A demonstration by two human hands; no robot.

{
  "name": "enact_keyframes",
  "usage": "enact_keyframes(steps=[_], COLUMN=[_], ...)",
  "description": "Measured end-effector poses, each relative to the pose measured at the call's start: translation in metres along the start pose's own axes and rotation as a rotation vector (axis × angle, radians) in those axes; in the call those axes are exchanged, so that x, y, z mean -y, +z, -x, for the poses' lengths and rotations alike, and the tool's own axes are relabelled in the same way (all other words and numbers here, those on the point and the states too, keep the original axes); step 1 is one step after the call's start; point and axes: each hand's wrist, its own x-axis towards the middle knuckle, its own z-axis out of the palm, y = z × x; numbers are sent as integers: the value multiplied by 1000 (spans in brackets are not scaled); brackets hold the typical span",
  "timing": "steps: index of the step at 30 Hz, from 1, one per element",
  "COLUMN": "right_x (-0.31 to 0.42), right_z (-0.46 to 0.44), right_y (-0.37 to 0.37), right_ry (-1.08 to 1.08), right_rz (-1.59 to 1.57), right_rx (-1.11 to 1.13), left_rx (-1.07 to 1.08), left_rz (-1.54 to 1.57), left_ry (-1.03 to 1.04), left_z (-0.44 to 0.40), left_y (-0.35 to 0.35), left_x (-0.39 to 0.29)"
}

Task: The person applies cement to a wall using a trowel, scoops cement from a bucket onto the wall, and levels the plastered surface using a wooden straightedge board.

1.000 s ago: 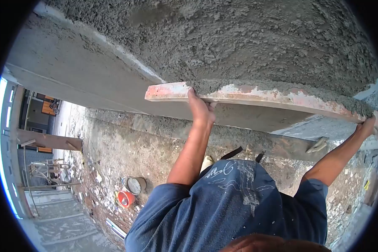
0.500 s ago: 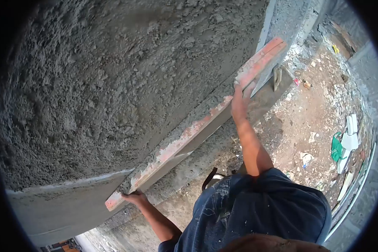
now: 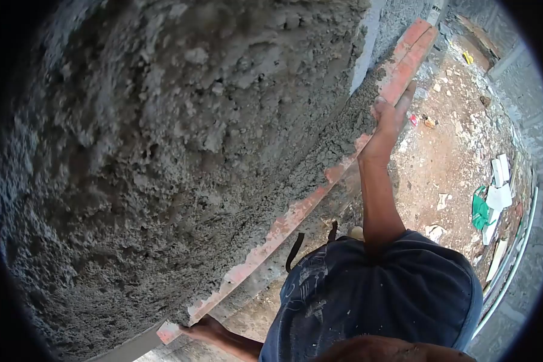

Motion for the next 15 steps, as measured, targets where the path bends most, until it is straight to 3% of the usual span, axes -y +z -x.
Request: enact_keyframes(steps=[1, 4, 5, 6, 7, 8, 10, 12, 15], right_x=[2, 18, 10, 9, 6, 3, 7, -11, -19], right_z=[-20, -70, -94, -114, -130, -145, -153, -172, -174], right_y=[-1, 6, -3, -5, -8, -11, -10, -12, -15], right_ry=[-8, -124, -53, 112, 165, 255, 264, 186, 135], right_rz=[-45, -81, -79, -105, -245, -245, -134, -64, -48], right_rx=[17, -20, -38, -89, 57, 109, 97, 138, 212], left_rx=[6, 66, 56, 83, 221, 214, 197, 343, 201], left_rz=[-123, 476, 694, 677, 711, 704, 691, 705, 631], left_ry=[48, -114, -324, -364, -337, -383, -477, -434, -454], left_z=[13, 45, 75, 82, 84, 85, 87, 82, 74], left_y=[9, 37, 54, 53, 52, 48, 42, 35, 40], left_x=[-9, -32, -77, -78, -76, -75, -74, -72, -61])
